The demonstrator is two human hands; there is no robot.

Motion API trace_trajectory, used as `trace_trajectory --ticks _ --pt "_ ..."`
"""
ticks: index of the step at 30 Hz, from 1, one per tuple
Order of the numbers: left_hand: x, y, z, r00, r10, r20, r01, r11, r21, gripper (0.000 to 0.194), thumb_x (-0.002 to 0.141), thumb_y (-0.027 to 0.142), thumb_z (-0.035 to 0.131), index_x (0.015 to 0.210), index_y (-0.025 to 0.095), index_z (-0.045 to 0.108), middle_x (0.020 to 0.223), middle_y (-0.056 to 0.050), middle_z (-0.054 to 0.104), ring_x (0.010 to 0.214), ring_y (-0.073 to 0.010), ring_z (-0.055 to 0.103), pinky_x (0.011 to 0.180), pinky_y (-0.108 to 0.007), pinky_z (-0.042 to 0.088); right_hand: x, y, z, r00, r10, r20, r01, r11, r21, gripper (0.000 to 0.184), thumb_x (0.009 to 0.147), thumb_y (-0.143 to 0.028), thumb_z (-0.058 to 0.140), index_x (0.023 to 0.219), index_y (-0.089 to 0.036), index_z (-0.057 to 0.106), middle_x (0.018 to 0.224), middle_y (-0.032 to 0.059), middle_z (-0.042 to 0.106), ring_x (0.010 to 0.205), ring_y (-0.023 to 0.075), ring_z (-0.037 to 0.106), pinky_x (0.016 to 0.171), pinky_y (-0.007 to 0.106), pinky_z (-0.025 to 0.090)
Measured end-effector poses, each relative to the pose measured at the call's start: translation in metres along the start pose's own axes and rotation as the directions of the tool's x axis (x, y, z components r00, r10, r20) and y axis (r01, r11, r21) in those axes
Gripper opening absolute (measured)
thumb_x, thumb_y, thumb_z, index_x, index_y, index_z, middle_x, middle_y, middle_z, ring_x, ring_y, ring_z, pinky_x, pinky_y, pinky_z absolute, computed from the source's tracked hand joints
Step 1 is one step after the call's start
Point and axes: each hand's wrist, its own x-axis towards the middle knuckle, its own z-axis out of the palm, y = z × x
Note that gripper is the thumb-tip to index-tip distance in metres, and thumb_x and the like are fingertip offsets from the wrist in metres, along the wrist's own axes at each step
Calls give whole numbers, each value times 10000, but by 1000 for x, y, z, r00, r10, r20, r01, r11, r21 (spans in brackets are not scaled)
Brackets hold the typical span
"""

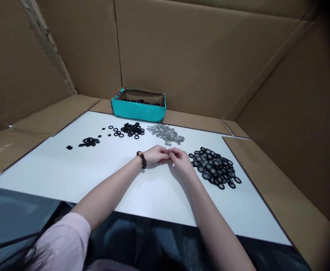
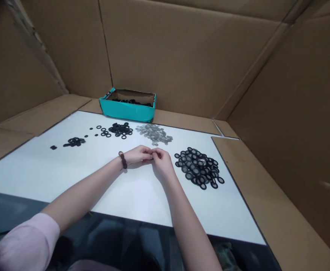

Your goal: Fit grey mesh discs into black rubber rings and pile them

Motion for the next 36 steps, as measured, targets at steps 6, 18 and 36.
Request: trace_trajectory --ticks 6,18,36 --pt "1 -2 -5 997 64 -43 -66 995 -68 101 696 88 535 610 132 508 453 63 361 443 -43 336 471 -204 264 -5 -7 -5 992 114 53 -120 983 137 265 640 -245 526 882 -180 610 536 -42 474 500 99 408 515 249 319" --pt "-18 31 -78 629 436 -644 263 660 704 125 819 224 490 766 160 583 830 -96 619 825 -207 566 717 -306 406 -17 -11 -68 972 4 -233 -89 929 -358 256 667 -278 464 780 -165 664 678 59 616 580 167 508 564 305 387" --pt "-35 15 -131 281 507 -815 525 630 573 156 830 256 516 909 124 491 1031 -174 531 1026 -296 499 826 -399 373 -3 -19 -34 913 -327 -245 134 806 -576 153 787 -271 452 745 -190 574 783 88 598 734 204 513 733 345 410"
